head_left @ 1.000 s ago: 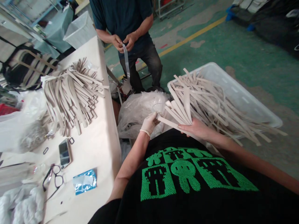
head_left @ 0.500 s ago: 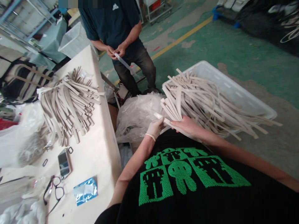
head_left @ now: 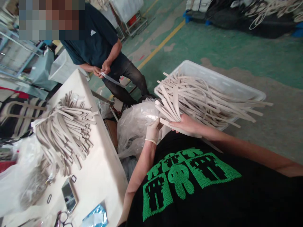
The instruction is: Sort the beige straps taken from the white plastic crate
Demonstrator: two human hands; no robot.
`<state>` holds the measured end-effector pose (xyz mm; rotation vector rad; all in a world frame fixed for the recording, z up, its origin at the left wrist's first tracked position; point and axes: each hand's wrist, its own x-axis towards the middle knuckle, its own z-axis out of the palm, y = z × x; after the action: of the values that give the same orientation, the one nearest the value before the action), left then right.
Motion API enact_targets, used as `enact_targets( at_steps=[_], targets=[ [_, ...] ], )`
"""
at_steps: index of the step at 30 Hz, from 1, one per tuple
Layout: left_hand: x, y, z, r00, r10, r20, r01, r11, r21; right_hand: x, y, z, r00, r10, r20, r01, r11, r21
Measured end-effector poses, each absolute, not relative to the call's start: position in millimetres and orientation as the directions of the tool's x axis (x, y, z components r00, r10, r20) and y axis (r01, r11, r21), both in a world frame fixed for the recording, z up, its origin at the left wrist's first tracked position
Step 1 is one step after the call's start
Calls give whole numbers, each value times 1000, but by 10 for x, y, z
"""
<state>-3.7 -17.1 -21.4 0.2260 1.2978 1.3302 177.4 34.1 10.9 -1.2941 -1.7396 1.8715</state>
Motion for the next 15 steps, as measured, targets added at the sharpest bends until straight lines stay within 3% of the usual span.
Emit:
enact_targets(
  at_steps=[4,9,15],
  targets=[
    [-52,-154,-177,-253,790,-559,-567,348,747,1797,323,137,-504,709,-493,445,-276,-852],
    [103,-138,-212,-103,832,-546,-563,404,721,1743,326,237,-471,779,-414,377,-246,-893],
    [114,-155,-221,-169,768,-618,-566,438,699,1879,241,95,-499,739,-453,420,-251,-872]
  ],
)
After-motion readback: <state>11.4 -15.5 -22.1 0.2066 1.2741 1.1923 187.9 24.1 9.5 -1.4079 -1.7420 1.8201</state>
